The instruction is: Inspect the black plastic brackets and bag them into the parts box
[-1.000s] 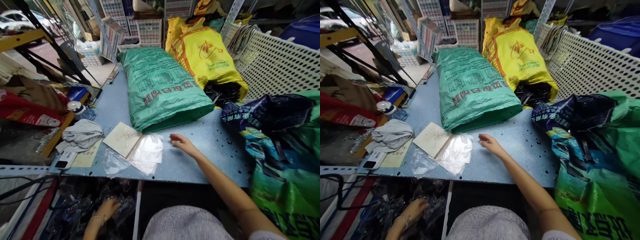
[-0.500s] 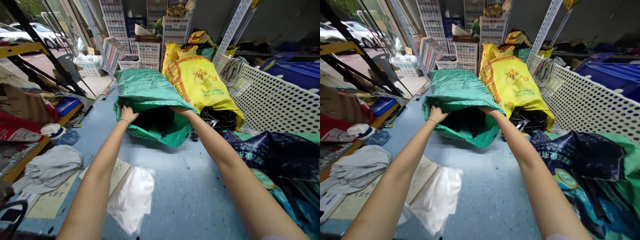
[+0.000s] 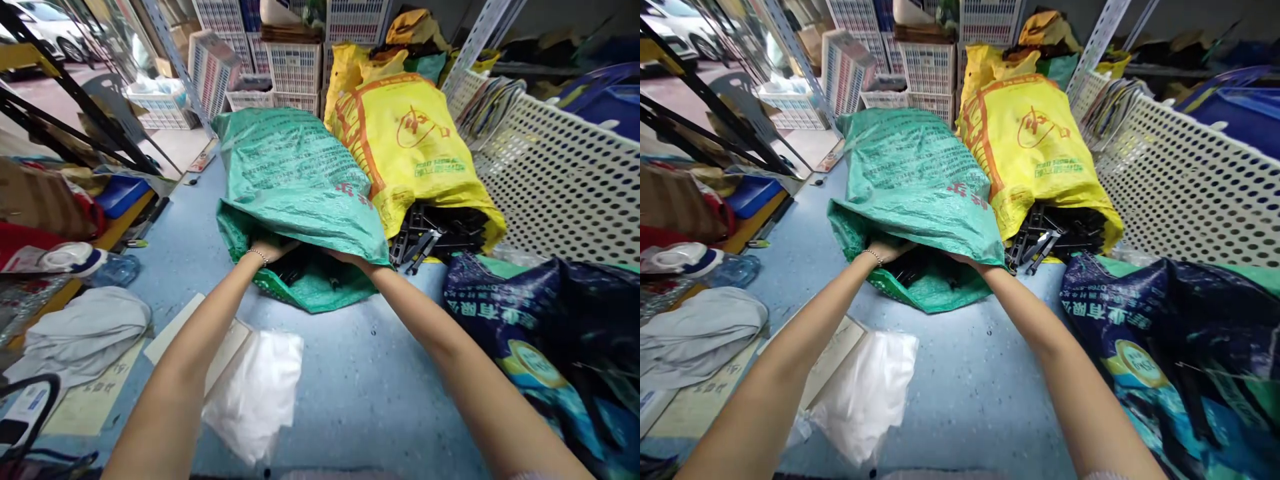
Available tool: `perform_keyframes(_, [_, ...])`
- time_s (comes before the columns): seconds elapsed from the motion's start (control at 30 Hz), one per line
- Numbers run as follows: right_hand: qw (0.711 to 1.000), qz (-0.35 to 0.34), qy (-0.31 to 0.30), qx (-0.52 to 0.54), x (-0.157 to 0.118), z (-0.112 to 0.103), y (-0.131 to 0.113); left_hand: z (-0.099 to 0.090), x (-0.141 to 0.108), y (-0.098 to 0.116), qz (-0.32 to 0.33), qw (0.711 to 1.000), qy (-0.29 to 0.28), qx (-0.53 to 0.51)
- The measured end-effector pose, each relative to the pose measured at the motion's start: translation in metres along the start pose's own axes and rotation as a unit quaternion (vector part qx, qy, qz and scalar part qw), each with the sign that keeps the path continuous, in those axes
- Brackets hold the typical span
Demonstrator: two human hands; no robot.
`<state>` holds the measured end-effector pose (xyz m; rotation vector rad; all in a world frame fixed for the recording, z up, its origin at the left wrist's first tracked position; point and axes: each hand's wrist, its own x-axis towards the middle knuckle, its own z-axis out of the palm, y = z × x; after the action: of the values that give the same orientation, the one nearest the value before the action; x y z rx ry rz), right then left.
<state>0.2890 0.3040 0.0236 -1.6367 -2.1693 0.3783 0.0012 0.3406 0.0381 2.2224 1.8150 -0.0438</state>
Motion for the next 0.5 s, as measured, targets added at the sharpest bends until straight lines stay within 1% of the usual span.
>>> perform_keyframes(0.07, [0.999,-0.013,-0.030,-0.006,-0.022,0.007,-0.007,0.006,-0.026,0.014,0.022,1.000,-0.004,-0.014])
perform_keyframes(0.1, [0.999,-0.008,-0.040,-0.001,-0.035,0.011,-0.009,0.010,-0.039,0.021,0.025,0.999,-0.015,-0.021])
perform_keyframes(0.13, [0.999,0.006,-0.040,0.009,-0.049,0.014,-0.012,0.013,-0.051,0.028,0.022,0.999,-0.028,-0.026])
perform_keyframes(0.2, [0.998,0.050,-0.017,0.036,-0.079,0.017,-0.015,0.019,-0.075,0.041,0.019,0.998,-0.037,-0.036])
perform_keyframes(0.27, [0.994,0.090,0.021,0.055,-0.108,0.013,-0.017,0.023,-0.099,0.052,0.036,0.998,-0.014,-0.047])
perform_keyframes(0.37, [0.987,0.126,0.065,0.071,-0.151,-0.006,-0.022,0.027,-0.138,0.065,0.078,0.992,0.050,-0.080])
perform_keyframes(0.4, [0.981,0.142,0.081,0.108,-0.167,-0.014,-0.025,0.029,-0.154,0.071,0.093,0.988,0.073,-0.104])
perform_keyframes(0.43, [0.969,0.157,0.091,0.169,-0.184,-0.022,-0.031,0.032,-0.172,0.077,0.109,0.979,0.095,-0.141])
perform_keyframes(0.47, [0.948,0.170,0.087,0.254,-0.203,-0.028,-0.038,0.036,-0.191,0.085,0.126,0.966,0.113,-0.193])
perform_keyframes(0.5, [0.915,0.179,0.066,0.354,-0.222,-0.031,-0.048,0.042,-0.211,0.095,0.143,0.947,0.120,-0.261])
